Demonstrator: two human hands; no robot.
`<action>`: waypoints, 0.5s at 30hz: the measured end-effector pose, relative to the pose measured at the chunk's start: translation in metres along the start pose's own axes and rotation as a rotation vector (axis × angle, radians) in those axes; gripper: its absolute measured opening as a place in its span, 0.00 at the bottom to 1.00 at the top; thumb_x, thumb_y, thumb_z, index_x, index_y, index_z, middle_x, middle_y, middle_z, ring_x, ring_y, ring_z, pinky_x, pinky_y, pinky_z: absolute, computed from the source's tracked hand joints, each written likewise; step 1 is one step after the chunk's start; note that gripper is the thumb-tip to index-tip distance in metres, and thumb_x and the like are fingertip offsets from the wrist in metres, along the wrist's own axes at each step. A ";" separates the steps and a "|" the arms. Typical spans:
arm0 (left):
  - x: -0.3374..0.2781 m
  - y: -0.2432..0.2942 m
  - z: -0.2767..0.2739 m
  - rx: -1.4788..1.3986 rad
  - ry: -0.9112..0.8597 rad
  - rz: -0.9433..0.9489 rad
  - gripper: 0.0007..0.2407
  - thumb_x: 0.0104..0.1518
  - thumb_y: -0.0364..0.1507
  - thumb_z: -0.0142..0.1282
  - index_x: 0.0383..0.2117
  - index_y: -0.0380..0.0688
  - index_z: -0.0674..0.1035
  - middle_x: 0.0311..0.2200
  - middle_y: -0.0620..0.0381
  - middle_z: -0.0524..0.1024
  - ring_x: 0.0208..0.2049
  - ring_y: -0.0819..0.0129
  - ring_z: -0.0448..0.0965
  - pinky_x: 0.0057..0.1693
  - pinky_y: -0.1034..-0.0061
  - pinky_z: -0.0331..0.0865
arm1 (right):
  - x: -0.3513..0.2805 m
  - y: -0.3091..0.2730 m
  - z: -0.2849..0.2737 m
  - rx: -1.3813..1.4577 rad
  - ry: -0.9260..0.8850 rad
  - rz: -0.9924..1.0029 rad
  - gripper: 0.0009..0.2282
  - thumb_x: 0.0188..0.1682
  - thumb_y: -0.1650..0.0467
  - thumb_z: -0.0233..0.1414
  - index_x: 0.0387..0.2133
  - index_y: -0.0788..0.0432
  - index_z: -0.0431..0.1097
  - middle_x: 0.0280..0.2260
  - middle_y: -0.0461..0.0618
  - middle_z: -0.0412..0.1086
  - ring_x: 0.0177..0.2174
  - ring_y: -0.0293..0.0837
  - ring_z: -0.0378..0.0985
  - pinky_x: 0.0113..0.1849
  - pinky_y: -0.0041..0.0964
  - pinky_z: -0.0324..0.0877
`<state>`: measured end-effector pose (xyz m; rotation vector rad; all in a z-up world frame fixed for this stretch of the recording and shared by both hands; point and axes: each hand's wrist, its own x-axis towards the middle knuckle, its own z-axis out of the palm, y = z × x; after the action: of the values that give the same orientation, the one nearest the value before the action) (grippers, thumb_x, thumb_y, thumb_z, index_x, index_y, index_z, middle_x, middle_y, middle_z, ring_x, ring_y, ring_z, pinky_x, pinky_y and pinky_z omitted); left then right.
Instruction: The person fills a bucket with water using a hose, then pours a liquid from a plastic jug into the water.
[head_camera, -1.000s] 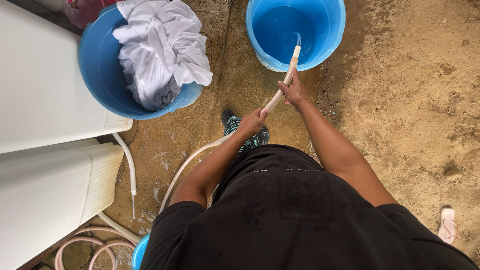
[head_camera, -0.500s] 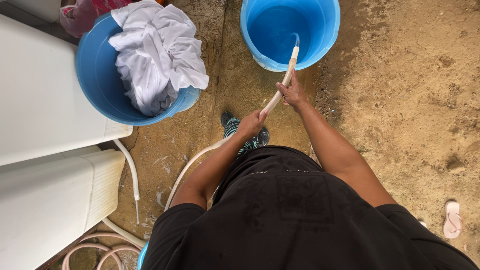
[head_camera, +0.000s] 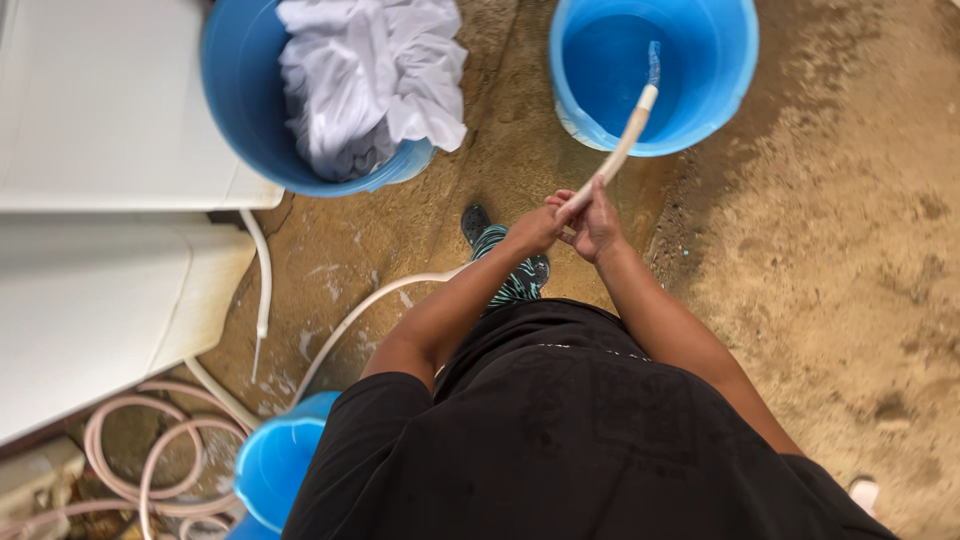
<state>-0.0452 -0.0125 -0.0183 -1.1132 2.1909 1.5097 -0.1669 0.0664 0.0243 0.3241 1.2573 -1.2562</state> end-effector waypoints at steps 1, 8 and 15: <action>0.005 0.000 0.004 0.020 -0.049 -0.023 0.28 0.66 0.53 0.30 0.53 0.44 0.76 0.43 0.43 0.81 0.46 0.48 0.82 0.53 0.56 0.72 | 0.001 -0.001 0.005 -0.027 -0.012 0.020 0.30 0.51 0.45 0.34 0.32 0.57 0.72 0.34 0.55 0.77 0.35 0.45 0.80 0.34 0.46 0.76; 0.000 0.007 0.021 -0.159 0.072 0.132 0.30 0.58 0.48 0.56 0.58 0.39 0.66 0.45 0.42 0.80 0.45 0.51 0.83 0.53 0.61 0.74 | 0.021 -0.021 0.004 0.195 0.271 -0.260 0.23 0.57 0.52 0.42 0.26 0.58 0.62 0.22 0.53 0.67 0.27 0.50 0.82 0.34 0.45 0.79; -0.032 0.005 0.003 -0.176 0.255 0.154 0.14 0.56 0.37 0.58 0.43 0.45 0.73 0.37 0.46 0.79 0.41 0.50 0.81 0.48 0.57 0.71 | 0.008 -0.063 0.044 0.352 0.402 -0.184 0.22 0.58 0.53 0.45 0.24 0.58 0.59 0.18 0.47 0.61 0.19 0.44 0.74 0.29 0.45 0.81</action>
<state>-0.0276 0.0048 0.0027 -1.2803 2.3967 1.7395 -0.1976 0.0052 0.0605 0.7582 1.4237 -1.6293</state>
